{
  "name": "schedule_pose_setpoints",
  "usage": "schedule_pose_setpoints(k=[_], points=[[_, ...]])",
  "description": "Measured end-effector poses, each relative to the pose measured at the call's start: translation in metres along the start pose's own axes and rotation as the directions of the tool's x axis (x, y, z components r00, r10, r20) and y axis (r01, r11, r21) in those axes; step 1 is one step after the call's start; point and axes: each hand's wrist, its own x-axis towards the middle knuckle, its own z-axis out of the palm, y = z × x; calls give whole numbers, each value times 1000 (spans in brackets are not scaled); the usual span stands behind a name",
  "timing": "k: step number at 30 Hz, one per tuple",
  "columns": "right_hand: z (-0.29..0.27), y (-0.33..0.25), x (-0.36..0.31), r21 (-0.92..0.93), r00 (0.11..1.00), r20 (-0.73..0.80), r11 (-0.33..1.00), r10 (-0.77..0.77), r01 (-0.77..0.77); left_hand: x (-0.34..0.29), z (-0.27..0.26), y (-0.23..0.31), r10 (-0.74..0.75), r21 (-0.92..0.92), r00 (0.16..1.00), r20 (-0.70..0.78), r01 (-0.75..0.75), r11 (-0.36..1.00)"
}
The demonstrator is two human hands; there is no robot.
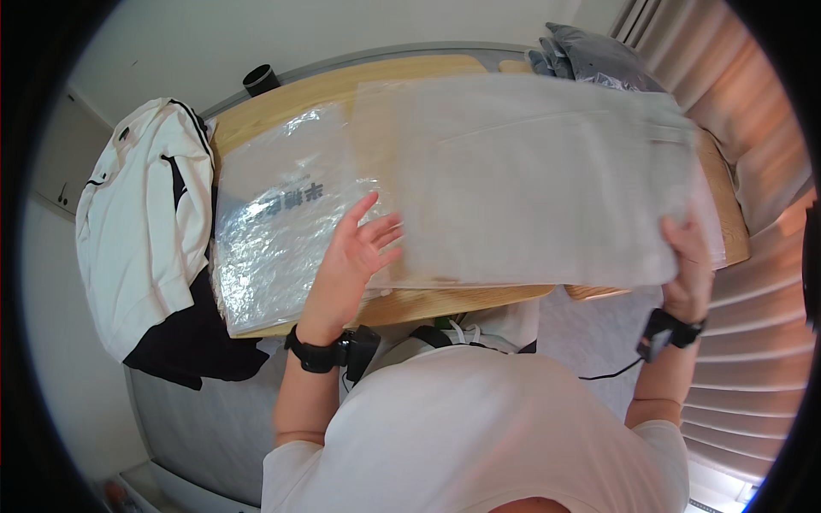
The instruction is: Fold the pants and put them into the plastic bag.
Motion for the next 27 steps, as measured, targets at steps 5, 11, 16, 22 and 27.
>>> schedule_pose_setpoints(k=[5,11,16,22,27], points=[[34,101,27,171,917,196,909,347,-380,-3,-11,-5,-68,205,966,-247,121,971],[30,150,27,61,843,202,853,499,-519,-7,-27,-29,-219,241,917,-334,308,920],[35,141,25,64,849,171,854,500,-516,-2,-25,-30,-191,273,923,-334,288,918],[45,139,18,-94,927,180,944,330,-317,-3,-19,-19,-122,371,920,-373,268,889],[46,130,12,-664,975,190,746,113,43,1,-29,-24,-190,358,900,-393,339,870]])
